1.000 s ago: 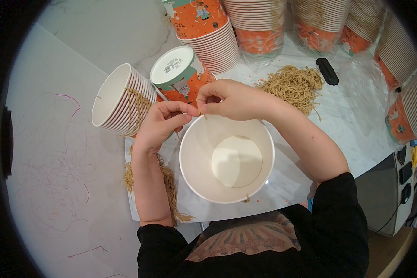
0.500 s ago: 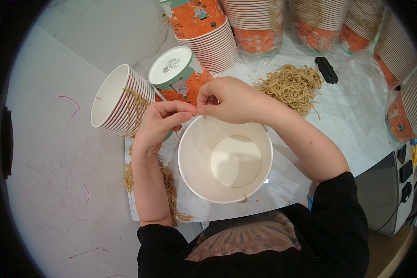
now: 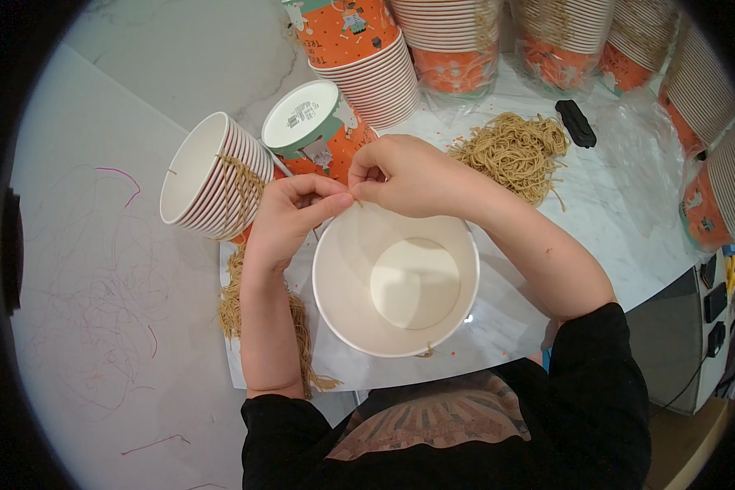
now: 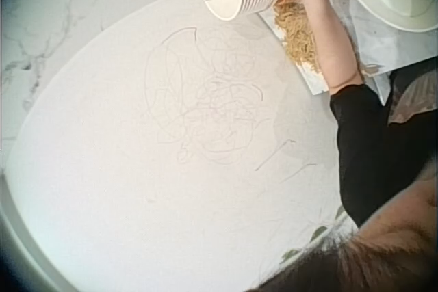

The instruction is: Threading elastic strings through pre-punched holes in paper cups for product assembly.

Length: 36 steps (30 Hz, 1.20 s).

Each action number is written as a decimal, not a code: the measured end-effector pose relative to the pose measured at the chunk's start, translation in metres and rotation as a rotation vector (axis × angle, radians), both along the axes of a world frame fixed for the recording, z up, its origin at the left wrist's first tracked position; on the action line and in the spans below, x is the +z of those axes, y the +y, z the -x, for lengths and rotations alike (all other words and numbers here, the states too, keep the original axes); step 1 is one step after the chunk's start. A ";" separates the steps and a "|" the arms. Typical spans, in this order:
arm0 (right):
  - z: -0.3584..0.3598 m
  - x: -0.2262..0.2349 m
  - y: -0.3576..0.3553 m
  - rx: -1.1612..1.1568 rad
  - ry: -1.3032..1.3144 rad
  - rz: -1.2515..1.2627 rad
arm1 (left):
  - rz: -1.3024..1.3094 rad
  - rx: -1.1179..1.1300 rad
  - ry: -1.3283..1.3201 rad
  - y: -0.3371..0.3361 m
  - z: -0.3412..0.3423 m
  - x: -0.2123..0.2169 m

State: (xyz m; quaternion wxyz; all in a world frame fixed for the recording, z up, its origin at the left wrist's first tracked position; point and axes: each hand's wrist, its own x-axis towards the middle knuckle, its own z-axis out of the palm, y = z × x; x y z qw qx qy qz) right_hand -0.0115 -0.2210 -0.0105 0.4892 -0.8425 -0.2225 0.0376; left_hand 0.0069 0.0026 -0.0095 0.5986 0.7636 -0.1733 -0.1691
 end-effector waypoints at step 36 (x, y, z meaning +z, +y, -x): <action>0.003 0.007 -0.003 0.121 0.072 -0.047 | 0.030 -0.071 0.177 0.009 -0.009 0.007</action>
